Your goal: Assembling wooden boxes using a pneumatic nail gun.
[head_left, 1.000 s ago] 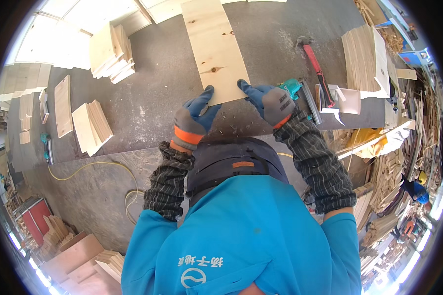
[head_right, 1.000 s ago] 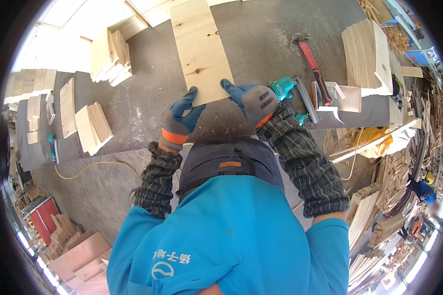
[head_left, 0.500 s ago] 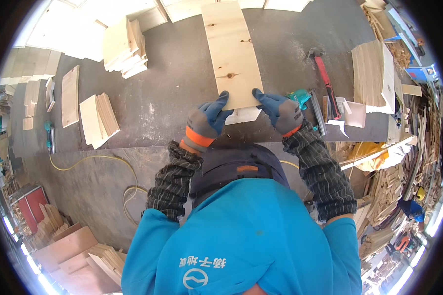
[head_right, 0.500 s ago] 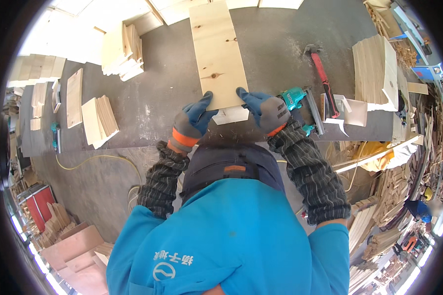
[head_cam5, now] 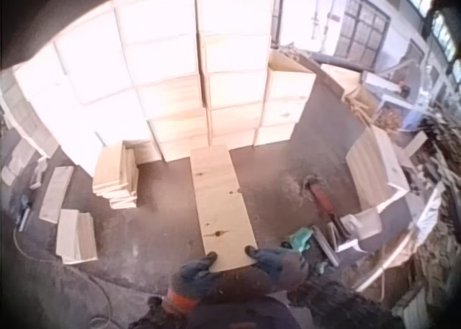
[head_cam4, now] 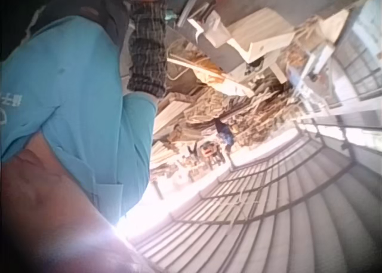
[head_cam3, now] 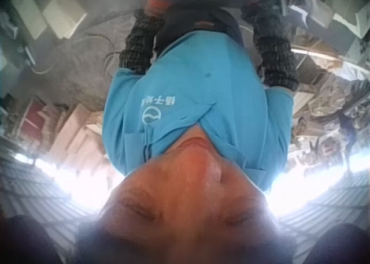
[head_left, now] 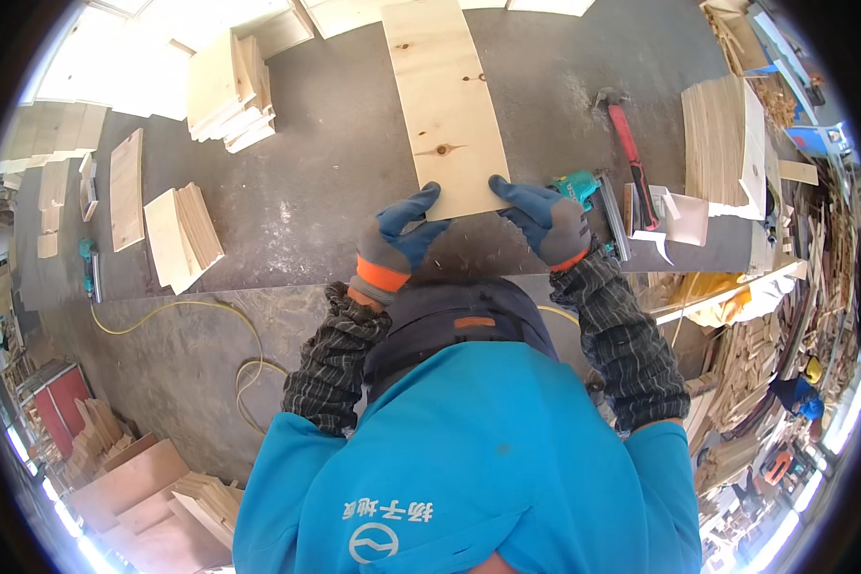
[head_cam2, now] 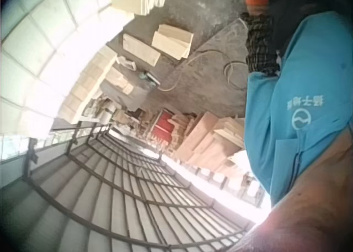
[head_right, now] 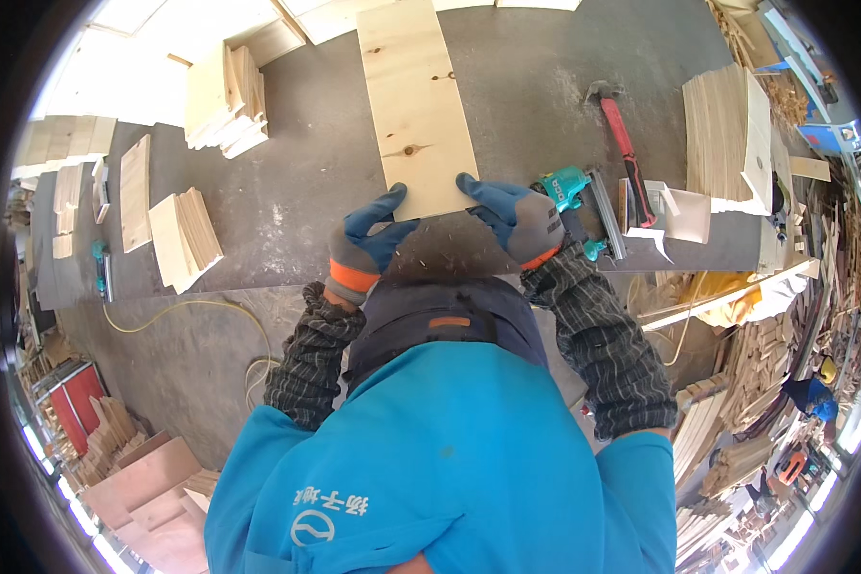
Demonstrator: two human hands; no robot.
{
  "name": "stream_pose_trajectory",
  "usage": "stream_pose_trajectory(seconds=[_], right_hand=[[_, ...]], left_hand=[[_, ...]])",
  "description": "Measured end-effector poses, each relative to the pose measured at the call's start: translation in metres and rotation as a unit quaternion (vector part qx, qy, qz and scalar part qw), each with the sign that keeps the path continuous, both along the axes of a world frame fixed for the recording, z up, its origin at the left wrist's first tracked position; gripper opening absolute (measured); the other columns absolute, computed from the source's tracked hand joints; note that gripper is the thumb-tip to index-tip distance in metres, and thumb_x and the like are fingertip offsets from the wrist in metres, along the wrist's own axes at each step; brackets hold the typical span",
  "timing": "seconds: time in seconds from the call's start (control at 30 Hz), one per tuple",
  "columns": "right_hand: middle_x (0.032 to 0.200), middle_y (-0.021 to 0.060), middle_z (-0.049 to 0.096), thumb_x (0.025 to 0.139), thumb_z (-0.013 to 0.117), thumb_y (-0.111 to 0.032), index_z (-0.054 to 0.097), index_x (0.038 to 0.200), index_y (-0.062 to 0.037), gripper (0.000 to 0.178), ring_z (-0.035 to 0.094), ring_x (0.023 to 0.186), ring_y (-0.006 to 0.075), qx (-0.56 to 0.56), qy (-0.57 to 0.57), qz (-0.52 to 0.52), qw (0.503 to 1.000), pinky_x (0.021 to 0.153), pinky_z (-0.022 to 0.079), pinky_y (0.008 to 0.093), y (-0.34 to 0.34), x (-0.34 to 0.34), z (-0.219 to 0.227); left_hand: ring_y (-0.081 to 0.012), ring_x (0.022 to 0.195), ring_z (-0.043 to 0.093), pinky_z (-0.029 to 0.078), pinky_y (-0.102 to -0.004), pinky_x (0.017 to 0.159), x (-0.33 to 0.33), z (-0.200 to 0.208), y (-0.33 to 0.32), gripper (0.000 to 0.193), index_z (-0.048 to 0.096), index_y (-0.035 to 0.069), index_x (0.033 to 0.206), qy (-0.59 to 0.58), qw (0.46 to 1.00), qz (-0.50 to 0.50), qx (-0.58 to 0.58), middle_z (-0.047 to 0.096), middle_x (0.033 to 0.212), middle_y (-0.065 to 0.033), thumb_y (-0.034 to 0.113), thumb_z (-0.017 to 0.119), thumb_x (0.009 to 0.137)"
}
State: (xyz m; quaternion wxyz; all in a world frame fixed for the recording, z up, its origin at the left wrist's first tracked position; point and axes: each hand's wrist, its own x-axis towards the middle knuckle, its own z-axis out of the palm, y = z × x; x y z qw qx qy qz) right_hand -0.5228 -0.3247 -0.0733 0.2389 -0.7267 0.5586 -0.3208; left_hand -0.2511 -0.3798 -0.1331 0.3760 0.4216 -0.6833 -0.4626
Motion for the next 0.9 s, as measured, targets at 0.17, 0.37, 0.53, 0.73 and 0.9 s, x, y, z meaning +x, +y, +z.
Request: stream_pose_trajectory(seconds=[0.17,0.37,0.53,0.73,0.9], right_hand=[[0.119,0.022,0.077,0.1,0.073,-0.002,0.064,0.15,-0.0106,0.052,0.078,0.1,0.0339,0.004,0.004,0.021,1.0,0.085,0.065,0.0379,0.005,-0.007,-0.004],[0.12,0.0216,0.077,0.103,0.07,-0.008,0.06,0.154,-0.0118,0.052,0.078,0.097,0.0331,0.026,0.038,0.039,0.998,0.081,0.065,0.0381,0.005,-0.009,-0.003],[0.115,0.0176,0.076,0.102,0.066,-0.011,0.056,0.158,-0.0114,0.057,0.076,0.094,0.0335,0.045,0.167,0.029,0.985,0.078,0.063,0.0406,0.013,0.0,0.008],[0.097,0.0138,0.074,0.101,0.065,-0.008,0.06,0.155,-0.0121,0.055,0.074,0.082,0.0297,-0.005,0.219,0.006,0.976,0.069,0.059,0.04,0.016,0.003,0.002],[0.104,0.013,0.076,0.097,0.064,-0.01,0.057,0.158,-0.0109,0.062,0.075,0.09,0.0304,-0.005,0.248,0.022,0.969,0.074,0.062,0.0413,0.016,0.001,0.001]], left_hand=[[-0.0269,0.121,0.076,0.062,-0.0371,0.102,0.002,0.004,0.006,0.05,0.074,-0.001,0.134,-0.028,0.999,-0.015,-0.01,0.076,0.135,-0.0211,0.005,0.09,0.087],[-0.0273,0.115,0.078,0.065,-0.0357,0.096,0.004,0.002,0.006,0.049,0.075,-0.001,0.132,-0.071,0.993,-0.016,-0.098,0.077,0.132,-0.0211,0.006,0.091,0.086],[-0.0274,0.111,0.079,0.066,-0.0353,0.091,0.004,0.004,0.007,0.049,0.075,-0.001,0.131,-0.056,0.993,-0.015,-0.103,0.077,0.131,-0.0214,0.006,0.091,0.085],[-0.0275,0.106,0.081,0.067,-0.035,0.088,0.005,0.008,0.002,0.049,0.075,-0.002,0.13,-0.079,0.989,-0.032,-0.124,0.077,0.13,-0.0223,0.005,0.092,0.085],[-0.029,0.109,0.08,0.066,-0.0354,0.092,0.005,0.013,0.004,0.048,0.075,-0.004,0.13,-0.07,0.988,-0.038,-0.133,0.078,0.127,-0.0246,0.004,0.091,0.086]])
